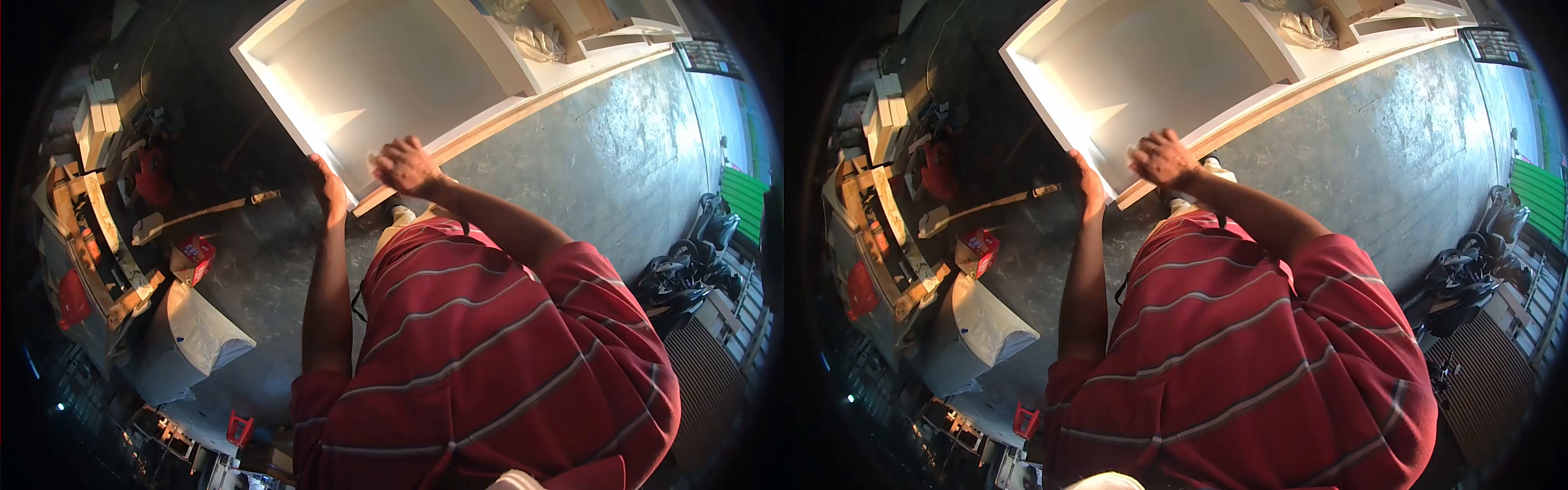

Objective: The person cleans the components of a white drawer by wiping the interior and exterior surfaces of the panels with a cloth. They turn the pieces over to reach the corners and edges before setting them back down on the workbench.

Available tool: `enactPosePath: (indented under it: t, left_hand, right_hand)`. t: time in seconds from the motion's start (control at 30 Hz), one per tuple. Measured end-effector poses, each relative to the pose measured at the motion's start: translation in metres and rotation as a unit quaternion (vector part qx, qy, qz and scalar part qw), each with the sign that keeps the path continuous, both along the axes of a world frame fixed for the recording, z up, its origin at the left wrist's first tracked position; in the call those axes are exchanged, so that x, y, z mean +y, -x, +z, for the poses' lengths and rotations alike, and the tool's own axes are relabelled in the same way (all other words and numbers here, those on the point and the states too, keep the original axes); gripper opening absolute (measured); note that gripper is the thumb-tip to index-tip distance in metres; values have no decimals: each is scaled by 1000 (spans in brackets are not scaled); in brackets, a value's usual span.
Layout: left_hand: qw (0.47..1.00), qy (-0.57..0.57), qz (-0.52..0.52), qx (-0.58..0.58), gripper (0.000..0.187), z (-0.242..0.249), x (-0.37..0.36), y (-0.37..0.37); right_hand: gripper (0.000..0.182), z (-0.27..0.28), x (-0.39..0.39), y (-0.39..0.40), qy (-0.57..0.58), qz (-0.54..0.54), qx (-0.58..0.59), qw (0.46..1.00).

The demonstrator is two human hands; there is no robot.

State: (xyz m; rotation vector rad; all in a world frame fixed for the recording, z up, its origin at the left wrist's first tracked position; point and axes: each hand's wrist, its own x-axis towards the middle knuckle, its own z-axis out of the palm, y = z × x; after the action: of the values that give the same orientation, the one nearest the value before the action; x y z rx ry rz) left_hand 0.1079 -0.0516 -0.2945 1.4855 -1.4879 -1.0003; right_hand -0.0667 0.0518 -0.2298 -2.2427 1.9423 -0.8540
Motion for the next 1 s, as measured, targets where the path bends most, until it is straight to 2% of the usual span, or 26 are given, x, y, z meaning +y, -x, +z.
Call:
enactPosePath:
  t: [0.07,0.13,0.2,0.23,0.37,0.43,0.47,0.5,0.53,0.57,0.63,0.7,0.77,0.83,0.87,0.9,0.97,1.0]
  left_hand:
    - [1000,-19,6,16,62,6,3,3]
    - [999,-39,9,32,63,10,5,6]
    - [998,-25,13,49,63,18,6,8]
    - [998,-25,12,48,63,24,6,9]
    - [995,-100,-24,17,69,35,5,4]
    - [990,-134,-47,-10,75,26,1,-2]
    - [994,-108,-20,10,71,15,1,-3]
    - [996,-82,8,31,67,3,1,-4]
    - [996,-69,11,51,68,-10,-2,-8]
    - [994,-92,15,62,69,0,-1,-5]
    - [989,-134,-6,60,69,12,-1,-8]
    - [988,-135,-3,68,69,15,0,-6]
    - [987,-138,4,76,69,18,2,-3]
    - [983,-163,28,76,69,22,4,0]
    - [983,-165,27,75,69,19,5,-3]
    - [985,-155,22,74,69,16,4,-4]
    - [987,-144,11,72,70,13,3,-7]
    - [988,-139,7,66,69,13,2,-8]
  right_hand:
    - [22,1,13,37,8,-65,72,995]
    - [27,0,27,82,27,-116,102,988]
    - [24,-9,35,120,87,-176,103,975]
    - [23,-6,40,132,44,-212,101,971]
    - [24,-10,38,110,19,-360,85,929]
    - [25,-13,39,76,6,-261,56,964]
    - [26,-4,36,56,-18,-212,30,977]
    - [28,0,33,41,-24,-175,51,983]
    - [31,14,27,28,-57,-162,33,985]
    - [33,13,27,27,-65,-145,-1,987]
    - [34,13,34,45,-49,-125,12,991]
    - [35,6,49,83,-4,-159,18,987]
    - [36,-1,63,124,-6,-264,38,964]
    - [37,0,70,155,1,-366,-7,930]
    - [38,13,70,156,-27,-376,-65,924]
    - [38,7,71,148,-27,-378,-65,923]
    - [36,-10,70,120,-71,-298,-93,947]
    - [32,-2,67,101,-52,-251,-108,961]
